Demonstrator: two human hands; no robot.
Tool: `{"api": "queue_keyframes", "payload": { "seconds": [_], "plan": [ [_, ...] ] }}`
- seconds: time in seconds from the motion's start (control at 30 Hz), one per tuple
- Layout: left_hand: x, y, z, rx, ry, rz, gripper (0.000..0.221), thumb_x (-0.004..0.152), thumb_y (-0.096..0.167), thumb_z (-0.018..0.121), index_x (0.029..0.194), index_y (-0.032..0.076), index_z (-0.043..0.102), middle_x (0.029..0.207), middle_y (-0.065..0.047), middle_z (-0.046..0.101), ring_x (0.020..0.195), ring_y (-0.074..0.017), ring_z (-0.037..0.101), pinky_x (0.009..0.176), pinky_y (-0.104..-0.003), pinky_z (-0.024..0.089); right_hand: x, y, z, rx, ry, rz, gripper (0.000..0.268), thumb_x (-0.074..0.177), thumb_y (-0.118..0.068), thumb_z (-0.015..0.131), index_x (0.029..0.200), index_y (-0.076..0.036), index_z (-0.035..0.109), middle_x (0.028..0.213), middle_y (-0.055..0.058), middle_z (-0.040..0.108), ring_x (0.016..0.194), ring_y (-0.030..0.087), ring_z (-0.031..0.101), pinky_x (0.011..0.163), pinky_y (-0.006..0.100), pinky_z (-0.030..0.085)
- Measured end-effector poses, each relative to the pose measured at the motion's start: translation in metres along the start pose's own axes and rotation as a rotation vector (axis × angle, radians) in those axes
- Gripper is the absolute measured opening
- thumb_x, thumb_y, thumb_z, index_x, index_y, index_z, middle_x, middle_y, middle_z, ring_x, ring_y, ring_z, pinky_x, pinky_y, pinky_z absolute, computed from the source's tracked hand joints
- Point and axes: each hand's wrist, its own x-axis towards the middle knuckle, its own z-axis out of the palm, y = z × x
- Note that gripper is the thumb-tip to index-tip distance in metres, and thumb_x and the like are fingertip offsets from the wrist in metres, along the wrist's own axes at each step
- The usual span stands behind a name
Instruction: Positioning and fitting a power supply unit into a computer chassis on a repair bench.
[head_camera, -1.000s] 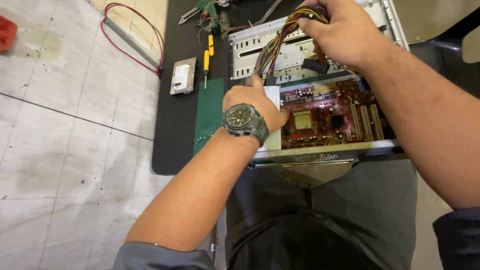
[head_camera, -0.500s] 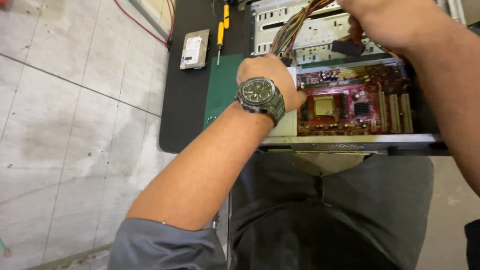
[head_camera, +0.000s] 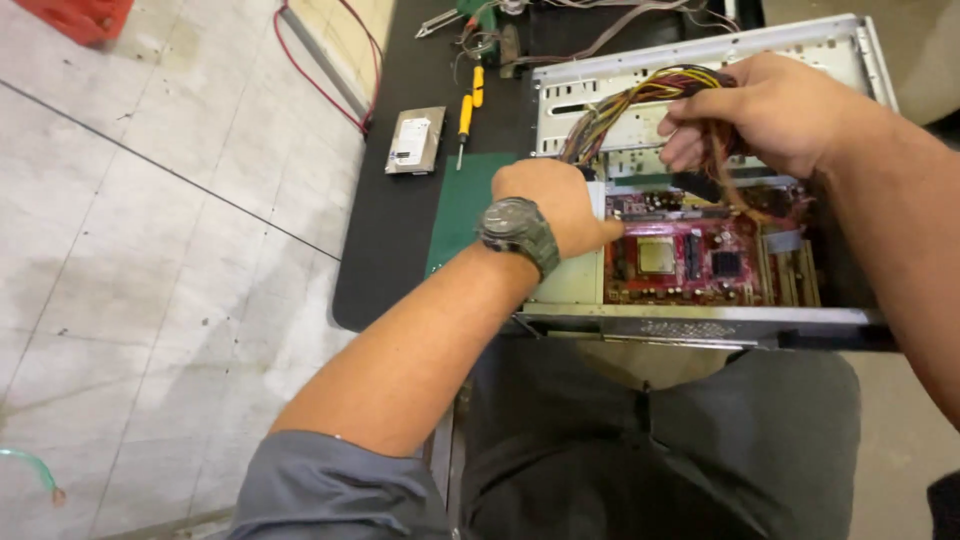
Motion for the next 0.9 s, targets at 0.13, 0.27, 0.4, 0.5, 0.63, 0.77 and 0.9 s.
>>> {"api": "queue_keyframes", "payload": {
  "seconds": [0.13,0.27,0.4,0.5,0.63,0.77,0.9],
  "plan": [
    [-0.01,-0.011,0.003,-0.139,0.042,0.032,0.065,0.086,0.075,0.052,0.094,0.012,0.068,0.094,-0.006,0.069,0.082,-0.0294,0.068,0.063,-0.046,0.055,-0.017,-0.017,0.007,-0.233,-0.167,0.035,0.033,0.106,-0.017,0.054,0.108,0.012,0.071,0.104,0.026,0.077,0.095,0.035,0.076,0.092,0.04,0.053],
    [-0.057,-0.035,0.001,-0.419,0.301,0.116,0.081,0.094,0.059,0.044,0.156,0.009,0.035,0.138,-0.013,0.057,0.106,-0.0331,0.068,0.073,-0.053,0.057,-0.03,-0.029,0.02,-0.678,-0.193,0.071,0.045,0.09,-0.044,0.063,0.094,-0.007,0.087,0.102,0.007,0.084,0.092,0.026,0.068,0.1,0.034,0.038],
    [-0.139,-0.032,0.084,-0.701,1.088,0.311,0.015,0.1,0.019,0.056,0.097,0.007,0.064,0.088,-0.01,0.065,0.078,-0.0332,0.063,0.076,-0.044,0.05,-0.014,-0.015,0.029,-0.72,-0.337,0.074,0.048,0.088,-0.028,0.064,0.132,-0.013,0.074,0.127,0.004,0.081,0.121,0.018,0.072,0.121,0.032,0.042],
    [-0.156,0.005,0.166,-0.946,1.068,0.391,0.042,0.099,0.016,0.043,0.062,0.01,0.025,0.056,-0.007,0.023,0.05,-0.0243,0.025,0.053,-0.047,0.013,-0.005,-0.002,0.031,-0.533,-0.36,0.113,0.056,0.087,-0.012,0.062,0.143,-0.011,0.062,0.142,0.005,0.072,0.126,0.021,0.071,0.119,0.036,0.048],
    [-0.135,0.046,0.231,-2.023,0.399,0.111,0.031,0.103,0.021,0.056,0.129,0.007,0.061,0.124,-0.008,0.068,0.108,-0.0178,0.065,0.093,-0.033,0.055,-0.009,0.003,0.043,-0.469,-0.309,0.169,0.053,0.091,-0.015,0.058,0.144,-0.014,0.065,0.132,0.013,0.07,0.12,0.026,0.062,0.108,0.038,0.04],
    [-0.116,0.05,0.23,-2.421,0.342,0.193,0.037,0.101,0.012,0.054,0.136,0.004,0.06,0.142,-0.014,0.063,0.13,-0.0275,0.061,0.099,-0.038,0.055,-0.008,0.006,0.05,-0.62,-0.156,0.17,0.044,0.092,-0.019,0.061,0.134,-0.012,0.071,0.137,0.008,0.073,0.127,0.024,0.065,0.116,0.037,0.042],
    [-0.112,0.055,0.229,-2.588,0.238,0.094,0.034,0.098,0.008,0.055,0.129,0.008,0.067,0.141,-0.013,0.065,0.131,-0.0283,0.061,0.098,-0.039,0.053,-0.013,-0.003,0.061,-0.814,-0.11,0.249,0.052,0.094,-0.033,0.052,0.143,-0.018,0.06,0.151,0.005,0.061,0.136,0.027,0.06,0.124,0.047,0.035]
  ]
}}
